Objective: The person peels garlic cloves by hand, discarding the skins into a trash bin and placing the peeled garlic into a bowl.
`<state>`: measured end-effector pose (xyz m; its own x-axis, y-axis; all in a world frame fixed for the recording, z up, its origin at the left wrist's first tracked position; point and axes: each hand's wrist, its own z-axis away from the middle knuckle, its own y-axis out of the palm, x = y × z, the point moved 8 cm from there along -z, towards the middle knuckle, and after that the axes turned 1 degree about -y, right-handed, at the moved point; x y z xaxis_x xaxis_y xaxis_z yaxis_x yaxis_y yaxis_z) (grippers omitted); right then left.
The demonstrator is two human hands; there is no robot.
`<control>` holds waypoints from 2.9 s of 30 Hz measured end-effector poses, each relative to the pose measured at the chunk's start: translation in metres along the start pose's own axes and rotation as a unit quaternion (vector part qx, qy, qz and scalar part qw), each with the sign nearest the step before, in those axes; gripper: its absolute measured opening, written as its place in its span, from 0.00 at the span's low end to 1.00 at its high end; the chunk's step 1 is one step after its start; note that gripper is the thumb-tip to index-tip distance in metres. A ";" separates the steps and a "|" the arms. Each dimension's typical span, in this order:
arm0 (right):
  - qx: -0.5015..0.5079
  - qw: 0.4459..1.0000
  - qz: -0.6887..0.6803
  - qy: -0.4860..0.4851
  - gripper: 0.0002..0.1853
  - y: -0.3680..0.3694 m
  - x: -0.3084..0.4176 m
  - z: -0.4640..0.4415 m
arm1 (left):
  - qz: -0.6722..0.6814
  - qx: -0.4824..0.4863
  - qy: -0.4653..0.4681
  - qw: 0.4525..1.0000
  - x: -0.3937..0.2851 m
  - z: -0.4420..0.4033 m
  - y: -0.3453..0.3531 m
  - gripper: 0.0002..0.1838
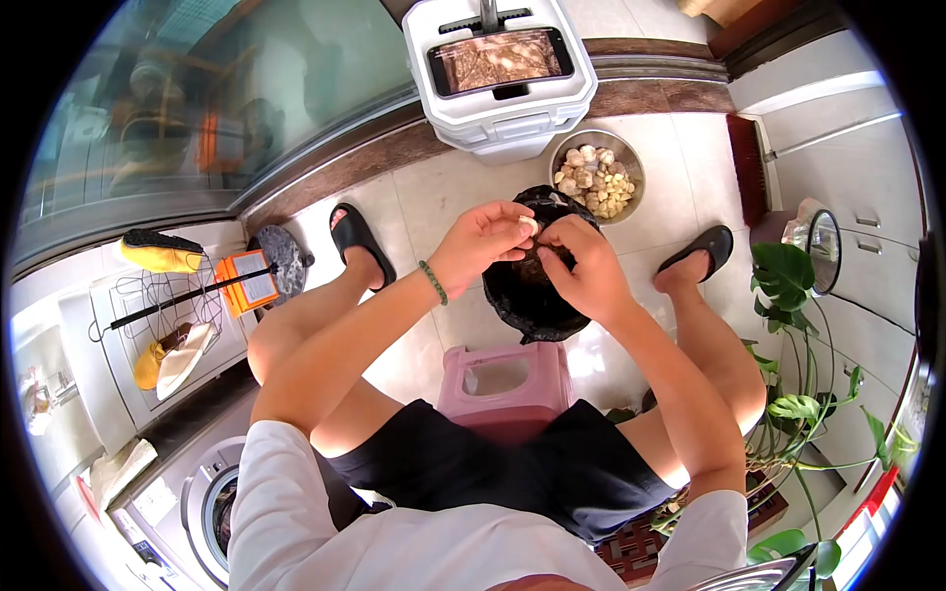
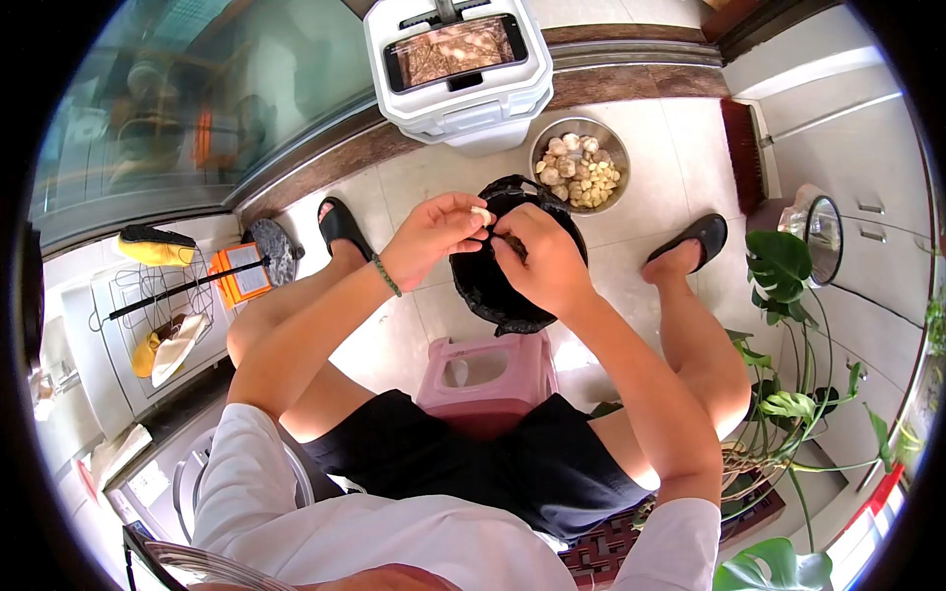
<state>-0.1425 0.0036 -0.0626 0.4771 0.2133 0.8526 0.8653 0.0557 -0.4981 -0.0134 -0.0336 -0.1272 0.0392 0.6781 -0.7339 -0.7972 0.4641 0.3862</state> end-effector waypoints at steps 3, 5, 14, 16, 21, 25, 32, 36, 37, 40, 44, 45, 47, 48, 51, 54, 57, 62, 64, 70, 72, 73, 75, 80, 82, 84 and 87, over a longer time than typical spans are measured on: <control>-0.011 0.991 -0.106 0.079 0.05 0.000 -0.011 0.001 | -0.009 0.002 0.011 1.000 -0.002 0.001 0.003 0.14; -0.024 0.992 -0.091 0.082 0.05 0.002 -0.020 0.004 | 0.011 0.017 0.034 0.999 -0.002 0.001 0.006 0.14; -0.020 0.994 -0.060 0.092 0.03 -0.001 -0.022 0.005 | -0.124 0.005 0.146 0.981 -0.015 0.005 0.013 0.12; -0.031 0.993 -0.077 0.088 0.03 -0.002 -0.019 0.005 | -0.124 -0.002 0.157 0.980 -0.017 0.006 0.013 0.11; -0.039 0.990 -0.104 0.082 0.04 -0.004 -0.017 0.001 | -0.104 -0.005 0.174 0.979 -0.019 0.005 0.011 0.09; -0.016 0.999 -0.035 0.001 0.05 -0.006 -0.008 -0.002 | -0.116 -0.011 0.189 0.975 -0.023 0.008 0.012 0.08; -0.032 0.999 0.003 0.023 0.05 -0.007 -0.007 0.002 | -0.160 -0.002 0.245 0.956 -0.027 0.016 0.019 0.08; -0.068 0.998 0.014 0.012 0.05 -0.009 -0.001 0.004 | -0.140 0.012 0.229 0.963 -0.020 0.015 0.019 0.08; -0.072 0.997 0.014 0.010 0.05 -0.010 0.000 0.005 | -0.120 0.018 0.221 0.968 -0.017 0.014 0.018 0.09; -0.082 0.996 0.017 -0.004 0.04 -0.010 0.001 0.006 | -0.077 0.034 0.198 0.977 -0.012 0.014 0.019 0.09; -0.090 0.995 -0.031 0.013 0.04 -0.010 -0.003 0.006 | -0.014 0.048 0.095 0.994 -0.007 0.011 0.018 0.10; -0.090 0.995 -0.031 0.014 0.04 -0.011 -0.002 0.005 | -0.014 0.048 0.094 0.994 -0.010 0.012 0.019 0.10; -0.087 0.992 -0.077 0.052 0.03 -0.014 -0.007 0.003 | 0.016 0.025 0.045 0.999 -0.008 0.010 0.018 0.14; -0.087 0.992 -0.077 0.053 0.03 -0.014 -0.008 0.002 | 0.016 0.025 0.044 0.999 -0.007 0.009 0.017 0.14; -0.101 0.990 -0.089 0.040 0.03 -0.019 -0.007 0.000 | 0.127 0.030 0.014 0.991 -0.002 0.004 0.013 0.15; -0.113 0.991 -0.073 0.014 0.08 -0.028 0.006 -0.004 | 0.164 0.050 0.008 0.985 -0.001 0.003 0.012 0.15; -0.107 0.992 -0.059 -0.029 0.15 -0.028 0.017 -0.003 | 0.161 0.066 0.006 0.985 0.000 0.004 0.013 0.13; -0.100 0.990 -0.070 -0.071 0.18 -0.023 0.024 0.001 | 0.118 0.089 -0.006 0.989 -0.002 0.007 0.018 0.15; -0.095 0.990 -0.065 -0.077 0.18 -0.023 0.024 0.001 | 0.109 0.094 -0.014 0.989 -0.003 0.008 0.021 0.15; -0.030 0.996 -0.061 -0.066 0.18 -0.020 0.032 -0.006 | 0.085 0.093 -0.042 0.991 -0.003 0.009 0.021 0.13; -0.010 0.997 -0.053 -0.058 0.18 -0.017 0.030 -0.006 | 0.084 0.094 -0.049 0.991 -0.002 0.008 0.020 0.11; -0.006 0.997 -0.043 -0.063 0.19 -0.015 0.030 -0.006 | 0.090 0.094 -0.056 0.990 0.001 0.008 0.019 0.11; -0.001 0.997 -0.034 -0.068 0.20 -0.013 0.028 -0.007 | 0.097 0.094 -0.063 0.989 0.003 0.008 0.019 0.11; 0.010 0.996 -0.022 -0.081 0.25 -0.010 0.032 -0.006 | 0.131 0.098 -0.073 0.984 0.007 0.010 0.019 0.11; 0.018 0.996 -0.023 -0.078 0.25 -0.009 0.032 -0.007 | 0.155 0.092 -0.076 0.981 0.010 0.010 0.018 0.11; 0.022 0.997 -0.023 -0.075 0.25 -0.009 0.032 -0.008 | 0.175 0.089 -0.080 0.977 0.011 0.011 0.019 0.12; 0.029 0.997 -0.023 -0.071 0.25 -0.007 0.032 -0.008 | 0.184 0.074 -0.085 0.976 0.011 0.012 0.019 0.12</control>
<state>-0.1322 0.0019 -0.0306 0.4070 0.3452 0.8457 0.8735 0.1237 -0.4709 -0.0211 -0.0106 -0.1210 -0.1245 0.8933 -0.4318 -0.6812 0.2395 0.6918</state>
